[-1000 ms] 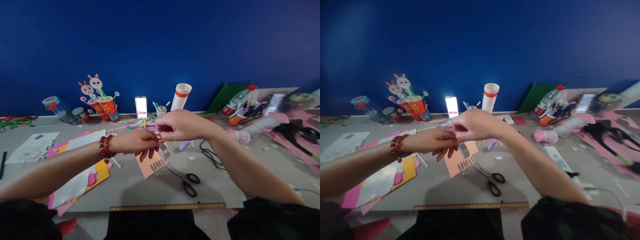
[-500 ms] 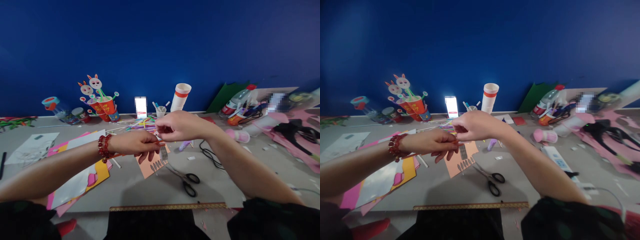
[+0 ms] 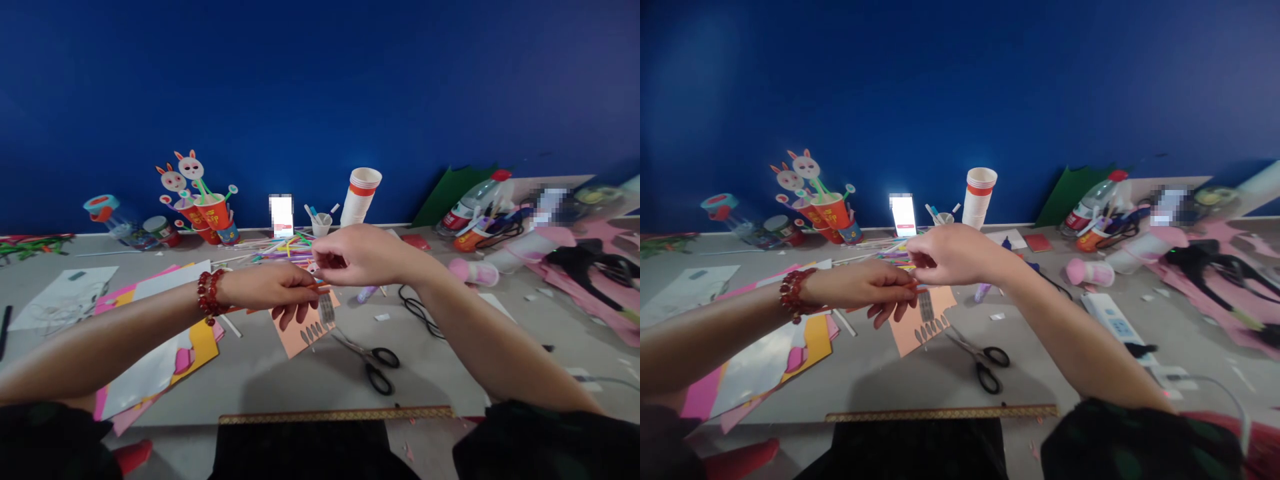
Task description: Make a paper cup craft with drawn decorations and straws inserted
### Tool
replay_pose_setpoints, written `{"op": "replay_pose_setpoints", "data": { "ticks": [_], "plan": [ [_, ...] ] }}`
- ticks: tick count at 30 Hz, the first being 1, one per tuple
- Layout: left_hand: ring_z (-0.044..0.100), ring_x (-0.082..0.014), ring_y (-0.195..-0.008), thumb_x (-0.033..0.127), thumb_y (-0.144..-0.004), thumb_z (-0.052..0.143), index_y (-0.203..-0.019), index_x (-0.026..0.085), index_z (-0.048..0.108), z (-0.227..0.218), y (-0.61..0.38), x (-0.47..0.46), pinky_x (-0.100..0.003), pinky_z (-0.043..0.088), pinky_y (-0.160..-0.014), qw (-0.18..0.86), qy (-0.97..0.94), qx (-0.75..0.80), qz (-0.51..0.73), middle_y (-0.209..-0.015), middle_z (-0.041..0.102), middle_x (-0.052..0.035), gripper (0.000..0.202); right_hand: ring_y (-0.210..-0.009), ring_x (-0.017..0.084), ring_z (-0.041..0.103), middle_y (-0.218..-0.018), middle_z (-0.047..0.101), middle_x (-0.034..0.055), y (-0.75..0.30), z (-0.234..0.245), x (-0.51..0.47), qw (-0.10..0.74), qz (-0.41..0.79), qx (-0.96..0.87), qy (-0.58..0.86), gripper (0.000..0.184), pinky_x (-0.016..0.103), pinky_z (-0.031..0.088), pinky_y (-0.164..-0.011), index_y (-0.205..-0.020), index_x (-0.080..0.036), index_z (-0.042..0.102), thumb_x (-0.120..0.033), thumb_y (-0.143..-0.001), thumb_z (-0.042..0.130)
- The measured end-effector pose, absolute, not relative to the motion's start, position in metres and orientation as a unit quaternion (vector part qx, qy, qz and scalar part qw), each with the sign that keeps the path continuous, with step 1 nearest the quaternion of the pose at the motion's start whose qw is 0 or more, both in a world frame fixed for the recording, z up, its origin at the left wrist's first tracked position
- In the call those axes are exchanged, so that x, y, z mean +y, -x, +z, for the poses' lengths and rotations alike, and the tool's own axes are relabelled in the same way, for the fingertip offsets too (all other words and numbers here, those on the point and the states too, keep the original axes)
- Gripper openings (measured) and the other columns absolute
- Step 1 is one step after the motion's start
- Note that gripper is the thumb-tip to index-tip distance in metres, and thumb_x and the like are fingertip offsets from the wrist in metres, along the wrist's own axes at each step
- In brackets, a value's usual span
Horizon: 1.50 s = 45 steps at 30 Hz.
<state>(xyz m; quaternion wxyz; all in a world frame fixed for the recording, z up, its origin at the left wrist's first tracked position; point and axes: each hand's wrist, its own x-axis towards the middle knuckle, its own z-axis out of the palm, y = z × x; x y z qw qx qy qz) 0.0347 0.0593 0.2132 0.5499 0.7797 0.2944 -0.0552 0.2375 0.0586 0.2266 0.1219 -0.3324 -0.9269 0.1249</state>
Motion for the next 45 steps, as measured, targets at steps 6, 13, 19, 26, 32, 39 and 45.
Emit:
{"op": "replay_pose_setpoints", "data": {
  "ticks": [6,13,19,26,32,39,45],
  "plan": [
    [0.06,-0.0082,-0.049,0.039,-0.095,0.046,-0.083,0.016,0.061,0.212,-0.034,0.06,-0.019,0.043,-0.05,0.586,-0.757,0.285,-0.051,-0.069,0.069,-0.0011,0.03,-0.055,0.01,0.047,-0.066,0.06,-0.0033,-0.244,0.225,0.051,0.175,0.125,-0.9,0.38,0.01,0.024,0.025,-0.052,-0.085,-0.019,0.057,-0.027,-0.082,0.061],
    [0.062,-0.0082,-0.052,0.042,-0.094,0.048,-0.089,0.016,0.06,0.202,-0.03,0.059,-0.02,0.049,-0.052,0.639,-0.712,0.29,-0.02,-0.077,0.069,-0.0026,0.029,-0.069,0.013,0.056,-0.079,0.062,0.0004,-0.258,0.188,0.03,0.354,0.304,-0.789,0.4,0.013,0.024,0.043,-0.061,-0.088,-0.018,0.058,-0.031,-0.089,0.059],
    [0.064,-0.0091,-0.057,0.042,-0.095,0.047,-0.09,0.015,0.059,0.196,-0.031,0.06,-0.02,0.051,-0.055,0.652,-0.703,0.285,-0.001,-0.077,0.069,-0.004,0.03,-0.085,0.018,0.062,-0.098,0.063,0.0062,-0.249,0.147,0.01,0.43,0.389,-0.725,0.372,0.018,0.031,0.053,-0.075,-0.1,-0.019,0.06,-0.031,-0.087,0.064],
    [0.064,-0.0091,-0.055,0.044,-0.095,0.047,-0.084,0.015,0.06,0.195,-0.031,0.059,-0.019,0.049,-0.052,0.648,-0.712,0.27,-0.002,-0.073,0.069,-0.003,0.033,-0.097,0.021,0.06,-0.104,0.062,0.0071,-0.24,0.143,0.006,0.471,0.326,-0.733,0.365,0.021,0.036,0.053,-0.082,-0.105,-0.022,0.061,-0.027,-0.085,0.066],
    [0.059,-0.0078,-0.048,0.042,-0.095,0.047,-0.08,0.015,0.062,0.197,-0.031,0.057,-0.018,0.047,-0.051,0.627,-0.724,0.286,-0.015,-0.058,0.065,-0.0001,0.035,-0.091,0.019,0.061,-0.094,0.065,0.0041,-0.24,0.148,0.006,0.496,0.282,-0.749,0.336,0.012,0.034,0.051,-0.082,-0.098,-0.023,0.064,-0.018,-0.088,0.061],
    [0.058,-0.0074,-0.049,0.042,-0.094,0.05,-0.082,0.014,0.063,0.195,-0.03,0.058,-0.019,0.047,-0.051,0.648,-0.709,0.279,-0.004,-0.067,0.067,-0.0015,0.033,-0.08,0.017,0.064,-0.089,0.067,0.0042,-0.237,0.144,0.003,0.498,0.297,-0.721,0.38,0.007,0.03,0.054,-0.071,-0.094,-0.021,0.063,-0.022,-0.087,0.062],
    [0.056,-0.0057,-0.047,0.039,-0.094,0.05,-0.08,0.014,0.063,0.197,-0.03,0.057,-0.017,0.043,-0.047,0.647,-0.708,0.284,-0.002,-0.068,0.068,-0.0012,0.031,-0.078,0.017,0.064,-0.087,0.067,0.0042,-0.236,0.143,0.004,0.504,0.307,-0.717,0.37,0.006,0.03,0.054,-0.069,-0.092,-0.021,0.063,-0.023,-0.087,0.061]
  ]
}}
